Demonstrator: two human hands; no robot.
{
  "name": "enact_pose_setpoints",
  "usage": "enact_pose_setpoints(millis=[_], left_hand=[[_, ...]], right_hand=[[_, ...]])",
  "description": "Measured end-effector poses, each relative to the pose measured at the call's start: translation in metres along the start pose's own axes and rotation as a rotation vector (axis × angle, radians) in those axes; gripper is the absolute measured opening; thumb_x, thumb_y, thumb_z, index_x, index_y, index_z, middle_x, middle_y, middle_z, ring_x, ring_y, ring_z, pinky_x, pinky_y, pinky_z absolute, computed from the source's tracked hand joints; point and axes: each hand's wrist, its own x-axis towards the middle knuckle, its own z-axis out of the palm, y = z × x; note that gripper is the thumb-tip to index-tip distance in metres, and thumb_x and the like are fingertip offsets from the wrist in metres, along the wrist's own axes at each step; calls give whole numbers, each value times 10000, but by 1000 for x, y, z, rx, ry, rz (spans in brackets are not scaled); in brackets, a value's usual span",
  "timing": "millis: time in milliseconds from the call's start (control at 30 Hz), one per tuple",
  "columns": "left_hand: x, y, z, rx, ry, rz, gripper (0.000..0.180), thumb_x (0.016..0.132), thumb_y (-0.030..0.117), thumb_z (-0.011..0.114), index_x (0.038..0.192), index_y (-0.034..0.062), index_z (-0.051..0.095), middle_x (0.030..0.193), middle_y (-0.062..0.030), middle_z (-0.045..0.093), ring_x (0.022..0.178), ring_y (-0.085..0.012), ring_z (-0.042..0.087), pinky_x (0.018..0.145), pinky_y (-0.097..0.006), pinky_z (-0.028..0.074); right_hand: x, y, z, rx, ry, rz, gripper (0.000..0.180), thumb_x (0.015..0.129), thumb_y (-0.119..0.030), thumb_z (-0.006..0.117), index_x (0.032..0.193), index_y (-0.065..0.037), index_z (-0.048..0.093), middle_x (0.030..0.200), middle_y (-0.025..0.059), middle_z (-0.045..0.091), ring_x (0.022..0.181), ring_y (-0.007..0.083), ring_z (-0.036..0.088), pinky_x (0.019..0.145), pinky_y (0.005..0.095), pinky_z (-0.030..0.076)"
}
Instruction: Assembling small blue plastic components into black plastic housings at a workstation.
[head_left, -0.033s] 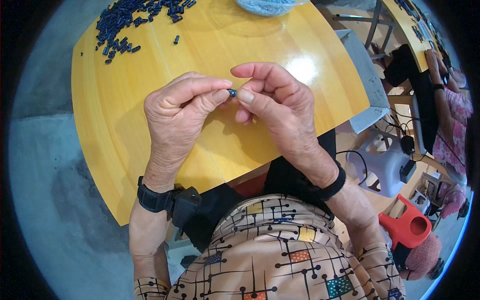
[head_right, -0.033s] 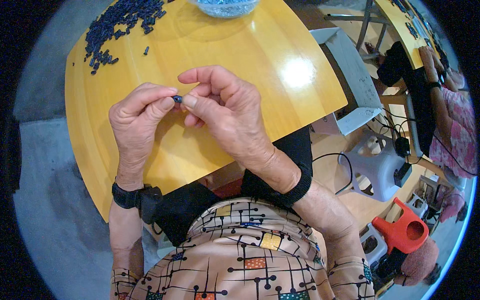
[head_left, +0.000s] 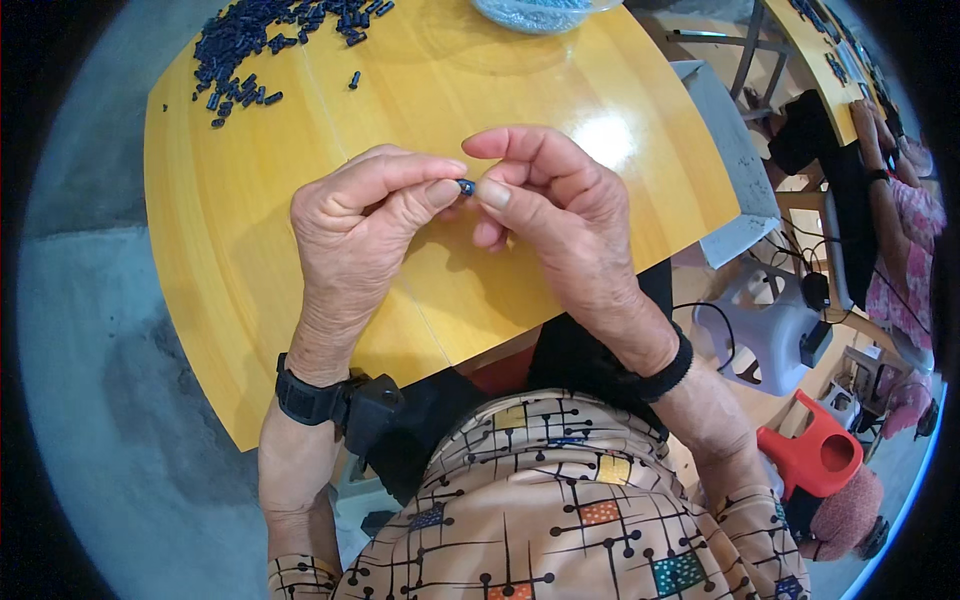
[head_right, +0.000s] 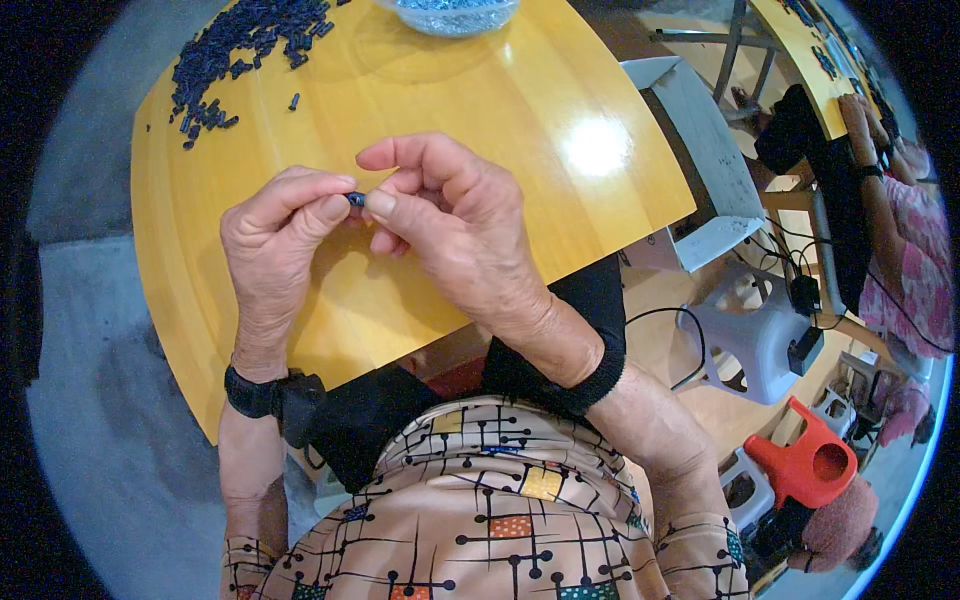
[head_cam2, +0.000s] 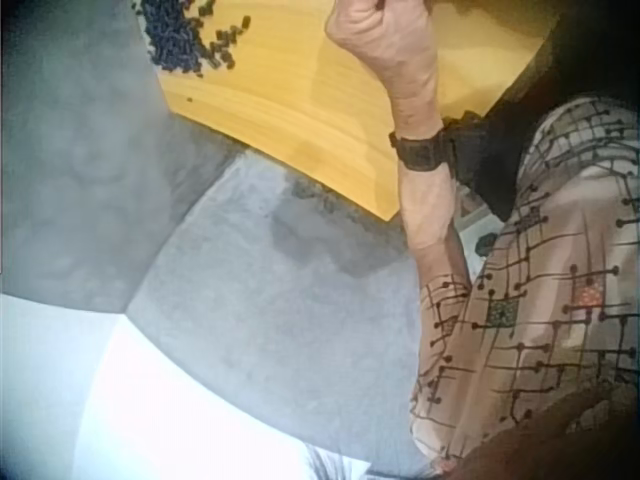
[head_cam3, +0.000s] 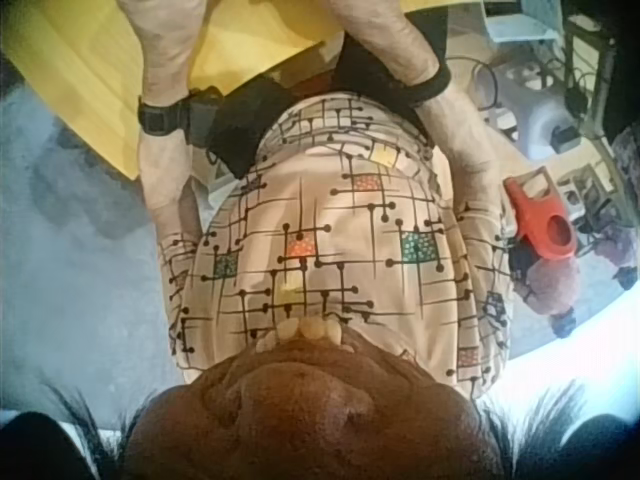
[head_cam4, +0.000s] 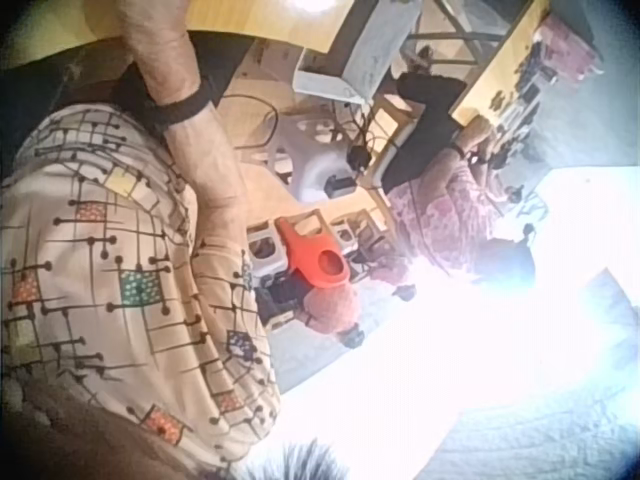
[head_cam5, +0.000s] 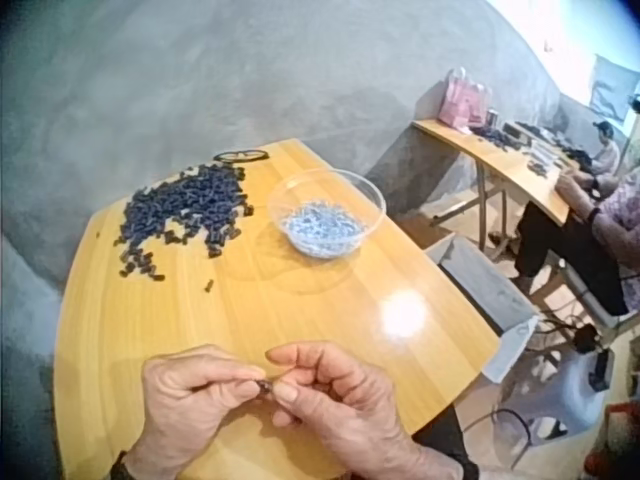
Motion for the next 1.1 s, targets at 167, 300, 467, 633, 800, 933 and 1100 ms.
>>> enact_pose_setpoints(millis=[167,300,467,633,800,933,1100], left_hand=[[-1,-1,-2,-109,-29,-74,112,797,-1,694,908,-15,697,815,-56,666,736,-111,628,665,-207,502],[-2,-1,0,-140,-47,-72,111,808,3,685,918,-12,695,830,-62,670,739,-116,635,678,-210,509],[-4,1,4,-189,-27,-102,117,817,5,679,932,-16,691,843,-69,676,748,-125,647,694,-216,524],[-7,0,7,-368,-9,-143,124,825,8,673,945,-19,689,853,-86,681,749,-134,651,699,-231,539],[-7,-1,9,-375,-27,-110,125,830,17,672,948,-21,687,857,-93,684,745,-134,649,696,-234,540],[-8,1,12,-367,-11,-108,123,837,18,666,951,-20,688,847,-99,684,747,-135,649,699,-239,541],[-3,3,12,-353,-13,-134,124,824,9,674,944,-16,695,828,-78,679,734,-126,639,685,-229,529]], right_hand=[[2,-2,-5,68,-68,24,222,901,-48,587,1111,19,570,802,17,611,665,65,582,622,200,496],[5,-1,-9,114,-105,56,233,899,-74,606,1116,6,575,807,8,612,676,59,576,627,187,485],[5,-2,-9,144,-115,84,254,881,-78,636,1116,2,579,808,3,606,677,55,569,628,179,475],[6,-2,-9,146,-116,56,282,852,-66,668,1114,-3,584,806,-12,588,672,49,556,615,178,470],[5,-3,-7,133,-113,43,260,860,-83,662,1098,-2,594,783,-14,584,690,55,567,592,175,450],[5,-3,-3,143,-99,40,247,870,-111,656,1087,-4,603,766,-17,590,697,58,576,570,172,427],[7,-3,-6,124,-105,37,232,875,-137,657,1069,-17,615,797,-10,616,694,53,572,579,176,429]])
